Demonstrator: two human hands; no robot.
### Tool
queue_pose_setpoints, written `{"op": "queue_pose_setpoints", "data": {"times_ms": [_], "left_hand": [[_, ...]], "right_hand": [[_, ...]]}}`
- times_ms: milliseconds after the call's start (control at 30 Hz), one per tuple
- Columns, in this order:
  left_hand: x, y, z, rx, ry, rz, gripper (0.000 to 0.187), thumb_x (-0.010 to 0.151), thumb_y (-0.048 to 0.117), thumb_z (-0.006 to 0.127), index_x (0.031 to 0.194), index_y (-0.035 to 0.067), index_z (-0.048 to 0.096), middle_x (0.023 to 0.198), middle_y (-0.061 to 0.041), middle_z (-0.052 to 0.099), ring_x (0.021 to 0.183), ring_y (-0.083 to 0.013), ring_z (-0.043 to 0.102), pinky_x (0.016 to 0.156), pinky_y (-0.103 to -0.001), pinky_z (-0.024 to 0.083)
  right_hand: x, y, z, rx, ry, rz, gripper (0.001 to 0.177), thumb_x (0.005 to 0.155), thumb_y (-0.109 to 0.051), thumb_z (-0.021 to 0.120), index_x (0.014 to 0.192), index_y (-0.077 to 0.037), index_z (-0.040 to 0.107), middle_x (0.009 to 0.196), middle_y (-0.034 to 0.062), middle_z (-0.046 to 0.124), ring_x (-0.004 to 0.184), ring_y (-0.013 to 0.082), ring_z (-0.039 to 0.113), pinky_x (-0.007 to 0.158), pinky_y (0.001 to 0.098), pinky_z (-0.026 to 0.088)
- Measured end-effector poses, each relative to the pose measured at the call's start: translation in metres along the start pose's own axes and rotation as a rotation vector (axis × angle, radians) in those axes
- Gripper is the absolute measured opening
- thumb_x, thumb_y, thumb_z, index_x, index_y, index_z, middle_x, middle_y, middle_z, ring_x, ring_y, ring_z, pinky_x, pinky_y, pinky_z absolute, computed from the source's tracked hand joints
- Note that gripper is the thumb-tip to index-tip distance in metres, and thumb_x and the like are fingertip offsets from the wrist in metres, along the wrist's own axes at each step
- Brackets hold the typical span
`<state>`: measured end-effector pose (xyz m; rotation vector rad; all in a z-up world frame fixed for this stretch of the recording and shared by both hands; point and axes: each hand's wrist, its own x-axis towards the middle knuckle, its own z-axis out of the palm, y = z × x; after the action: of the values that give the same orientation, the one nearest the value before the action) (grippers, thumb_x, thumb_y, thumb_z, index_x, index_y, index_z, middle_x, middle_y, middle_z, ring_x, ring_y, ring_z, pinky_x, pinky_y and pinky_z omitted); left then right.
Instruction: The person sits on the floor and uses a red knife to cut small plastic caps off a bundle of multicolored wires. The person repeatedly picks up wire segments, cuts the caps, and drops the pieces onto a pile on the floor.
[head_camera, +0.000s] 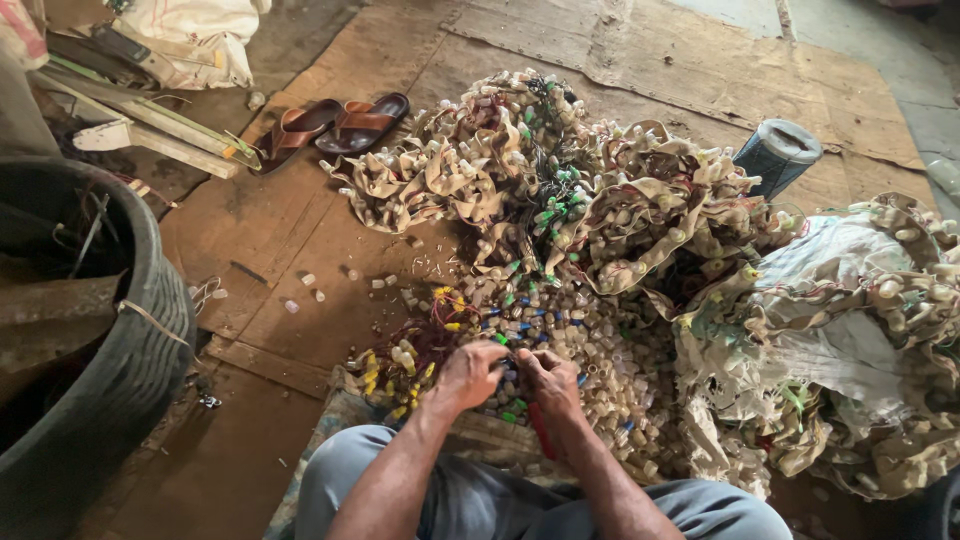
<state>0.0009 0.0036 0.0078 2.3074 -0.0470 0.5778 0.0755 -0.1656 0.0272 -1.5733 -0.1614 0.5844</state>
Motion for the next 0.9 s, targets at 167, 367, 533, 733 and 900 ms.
{"op": "queue_pose_setpoints", "data": {"times_ms": [167, 367, 533, 733, 900], "left_hand": [[0.001, 0.002, 0.004, -0.087, 0.049, -0.281, 0.017, 0.088, 0.02, 0.07, 0.096, 0.006, 0.077, 0.097, -0.016, 0.076, 0.092, -0.0358, 0.073, 0.08, -0.043, 0.057], [0.007, -0.003, -0.002, -0.114, 0.121, -0.321, 0.021, 0.088, 0.026, 0.07, 0.096, 0.008, 0.079, 0.097, -0.016, 0.076, 0.091, -0.035, 0.074, 0.079, -0.044, 0.058], [0.0, -0.014, 0.007, -0.106, 0.144, -0.32, 0.025, 0.089, 0.03, 0.07, 0.1, 0.01, 0.081, 0.101, -0.016, 0.076, 0.095, -0.0349, 0.073, 0.082, -0.043, 0.057], [0.006, -0.01, 0.0, -0.12, 0.27, -0.441, 0.025, 0.089, 0.03, 0.069, 0.099, 0.01, 0.08, 0.098, -0.015, 0.077, 0.091, -0.0345, 0.074, 0.08, -0.042, 0.058], [0.014, -0.01, -0.011, -0.254, 0.3, -0.62, 0.027, 0.087, 0.031, 0.067, 0.098, 0.01, 0.08, 0.09, -0.015, 0.077, 0.081, -0.0323, 0.076, 0.074, -0.04, 0.059]], "right_hand": [[-0.008, -0.007, -0.006, -0.186, 0.126, -0.012, 0.033, 0.096, -0.035, 0.066, 0.1, -0.002, 0.07, 0.076, 0.0018, 0.071, 0.064, 0.0122, 0.063, 0.058, 0.0298, 0.052], [-0.024, 0.011, -0.032, -0.961, -0.135, 0.055, 0.025, 0.08, -0.027, 0.069, 0.073, -0.003, 0.075, 0.061, 0.0065, 0.068, 0.054, 0.0167, 0.064, 0.055, 0.0333, 0.052], [-0.005, 0.058, -0.047, -0.778, -0.152, 0.211, 0.025, 0.081, -0.024, 0.076, 0.069, -0.003, 0.071, 0.057, 0.0061, 0.064, 0.049, 0.017, 0.059, 0.046, 0.0346, 0.046], [-0.013, 0.021, -0.03, -0.433, -0.107, 0.313, 0.019, 0.089, -0.026, 0.071, 0.083, -0.008, 0.07, 0.058, 0.0038, 0.063, 0.048, 0.0184, 0.058, 0.041, 0.035, 0.044], [-0.038, -0.012, -0.016, -0.125, -0.173, 0.327, 0.02, 0.092, -0.021, 0.068, 0.103, -0.005, 0.072, 0.08, 0.0079, 0.076, 0.061, 0.0166, 0.073, 0.053, 0.0326, 0.058]]}}
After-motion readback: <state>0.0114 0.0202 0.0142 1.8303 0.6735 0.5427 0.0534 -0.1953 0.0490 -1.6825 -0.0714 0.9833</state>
